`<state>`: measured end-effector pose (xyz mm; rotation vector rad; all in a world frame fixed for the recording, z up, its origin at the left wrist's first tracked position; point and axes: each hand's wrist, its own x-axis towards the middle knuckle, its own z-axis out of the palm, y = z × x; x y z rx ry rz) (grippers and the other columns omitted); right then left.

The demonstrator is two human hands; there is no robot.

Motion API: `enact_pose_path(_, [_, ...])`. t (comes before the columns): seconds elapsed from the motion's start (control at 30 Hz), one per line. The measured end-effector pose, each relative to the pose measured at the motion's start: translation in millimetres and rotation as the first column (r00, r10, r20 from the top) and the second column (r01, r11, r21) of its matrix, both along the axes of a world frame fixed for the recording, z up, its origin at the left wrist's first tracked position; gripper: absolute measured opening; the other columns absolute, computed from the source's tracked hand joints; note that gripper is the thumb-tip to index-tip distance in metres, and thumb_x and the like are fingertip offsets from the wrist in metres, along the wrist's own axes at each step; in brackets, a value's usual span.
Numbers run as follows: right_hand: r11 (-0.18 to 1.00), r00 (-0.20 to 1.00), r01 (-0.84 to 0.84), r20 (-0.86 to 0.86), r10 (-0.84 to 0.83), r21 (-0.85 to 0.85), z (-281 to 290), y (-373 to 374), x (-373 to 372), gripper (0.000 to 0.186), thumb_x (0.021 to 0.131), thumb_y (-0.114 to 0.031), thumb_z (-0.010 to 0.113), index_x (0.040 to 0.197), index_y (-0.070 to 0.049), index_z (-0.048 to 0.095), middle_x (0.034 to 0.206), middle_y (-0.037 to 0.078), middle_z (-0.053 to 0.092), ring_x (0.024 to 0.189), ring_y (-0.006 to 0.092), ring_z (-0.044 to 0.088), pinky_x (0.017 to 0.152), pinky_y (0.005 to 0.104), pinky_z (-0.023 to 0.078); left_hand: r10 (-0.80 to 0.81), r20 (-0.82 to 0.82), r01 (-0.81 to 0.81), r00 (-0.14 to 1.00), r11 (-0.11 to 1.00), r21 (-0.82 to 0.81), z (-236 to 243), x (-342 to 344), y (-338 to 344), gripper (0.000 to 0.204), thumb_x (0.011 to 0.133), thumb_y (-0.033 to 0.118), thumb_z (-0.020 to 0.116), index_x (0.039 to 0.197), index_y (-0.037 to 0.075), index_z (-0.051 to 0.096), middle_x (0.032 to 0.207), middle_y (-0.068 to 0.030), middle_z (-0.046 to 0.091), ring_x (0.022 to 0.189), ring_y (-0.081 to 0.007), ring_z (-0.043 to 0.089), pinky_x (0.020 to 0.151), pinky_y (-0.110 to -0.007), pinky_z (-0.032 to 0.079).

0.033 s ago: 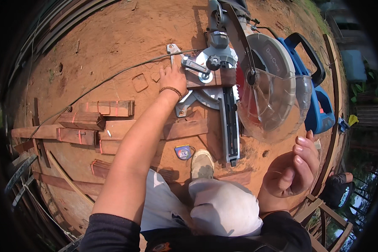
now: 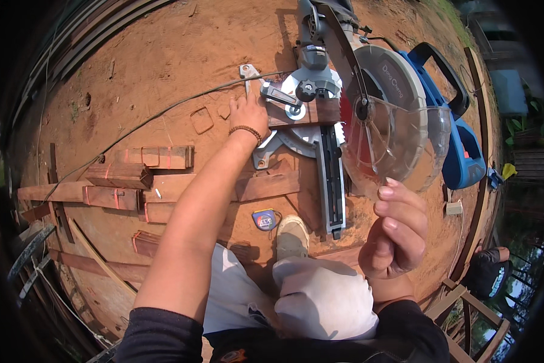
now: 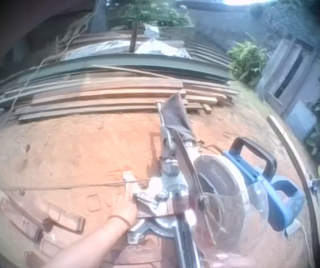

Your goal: The person uses a miter saw to cut several small wooden planks. They position each plank on the saw, lower the blade to cut, and then remove the cut pieces, stacking them nearby.

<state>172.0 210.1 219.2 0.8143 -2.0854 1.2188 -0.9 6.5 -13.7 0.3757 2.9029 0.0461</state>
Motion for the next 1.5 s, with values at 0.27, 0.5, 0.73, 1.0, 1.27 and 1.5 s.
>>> enact_pose_path(0.27, [0.911, 0.83, 0.204, 0.557, 0.034, -0.358, -137, -50, -191, 0.022, 0.091, -0.007, 0.072, 0.11, 0.004, 0.073, 0.099, 0.013, 0.074, 0.089, 0.0179, 0.069, 0.081, 0.0322, 0.055, 0.004, -0.047, -0.004, 0.999, 1.0, -0.01, -5, -9, -2, 0.036, 0.092, 0.026, 0.067, 0.122, 0.007, 0.075, 0.132, -0.0142, 0.057, 0.129, -0.0336, 0.052, 0.117, -0.056, 0.031])
enact_pose_path(0.5, [0.754, 0.419, -0.136, 0.652, 0.632, -0.643, -121, -25, -225, 0.018, 0.099, -0.01, 0.065, 0.103, 0.004, 0.076, 0.073, 0.005, 0.07, 0.06, 0.0077, 0.06, 0.056, 0.0239, 0.048, 0.003, -0.086, 0.002, 0.996, 0.998, 0.061, -11, -12, 0, 0.045, 0.087, 0.025, 0.071, 0.126, 0.004, 0.065, 0.125, -0.0136, 0.056, 0.121, -0.0329, 0.053, 0.107, -0.051, 0.034])
enact_pose_path(0.73, [0.647, 0.772, 0.547, 0.62, -0.142, -0.532, -143, -84, -194, 0.018, 0.106, -0.013, 0.058, 0.096, 0.001, 0.063, 0.063, 0.002, 0.064, 0.054, 0.0072, 0.058, 0.05, 0.0253, 0.044, -0.001, 0.029, 0.002, 1.0, 1.0, -0.016, 1, -10, 4, 0.041, 0.079, 0.029, 0.079, 0.113, 0.007, 0.076, 0.125, -0.0109, 0.056, 0.12, -0.0314, 0.052, 0.108, -0.049, 0.035])
enact_pose_path(1.0, [0.653, 0.274, -0.294, 0.593, 0.757, -0.698, -127, -15, -234, 0.03, 0.097, -0.014, 0.068, 0.119, 0.006, 0.073, 0.071, 0.008, 0.068, 0.065, 0.0118, 0.064, 0.063, 0.027, 0.054, 0.041, -0.049, -0.038, 0.998, 0.998, 0.06, -17, -14, 3, 0.062, 0.081, 0.031, 0.082, 0.133, 0.005, 0.061, 0.129, -0.0105, 0.056, 0.123, -0.032, 0.054, 0.106, -0.049, 0.038])
enact_pose_path(1.27, [0.688, 0.795, 0.447, 0.607, -0.011, -0.572, -150, -69, -200, 0.018, 0.105, -0.012, 0.058, 0.093, 0.0, 0.064, 0.064, 0.001, 0.063, 0.055, 0.0056, 0.057, 0.05, 0.0238, 0.045, 0.009, 0.039, -0.008, 0.999, 0.999, -0.037, -9, -15, 9, 0.075, 0.073, 0.04, 0.09, 0.132, 0.004, 0.062, 0.14, -0.0109, 0.051, 0.13, -0.0325, 0.051, 0.11, -0.049, 0.038])
enact_pose_path(1.5, [0.959, 0.818, -0.014, 0.549, 0.175, -0.284, -140, -33, -226, 0.021, 0.093, -0.014, 0.07, 0.107, 0.003, 0.073, 0.072, 0.01, 0.074, 0.061, 0.0174, 0.069, 0.06, 0.0335, 0.054, 0.021, 0.079, -0.01, 0.997, 0.991, -0.134, -3, -17, 12, 0.071, 0.08, 0.038, 0.084, 0.136, 0.003, 0.058, 0.139, -0.0134, 0.052, 0.131, -0.0341, 0.052, 0.111, -0.05, 0.038])
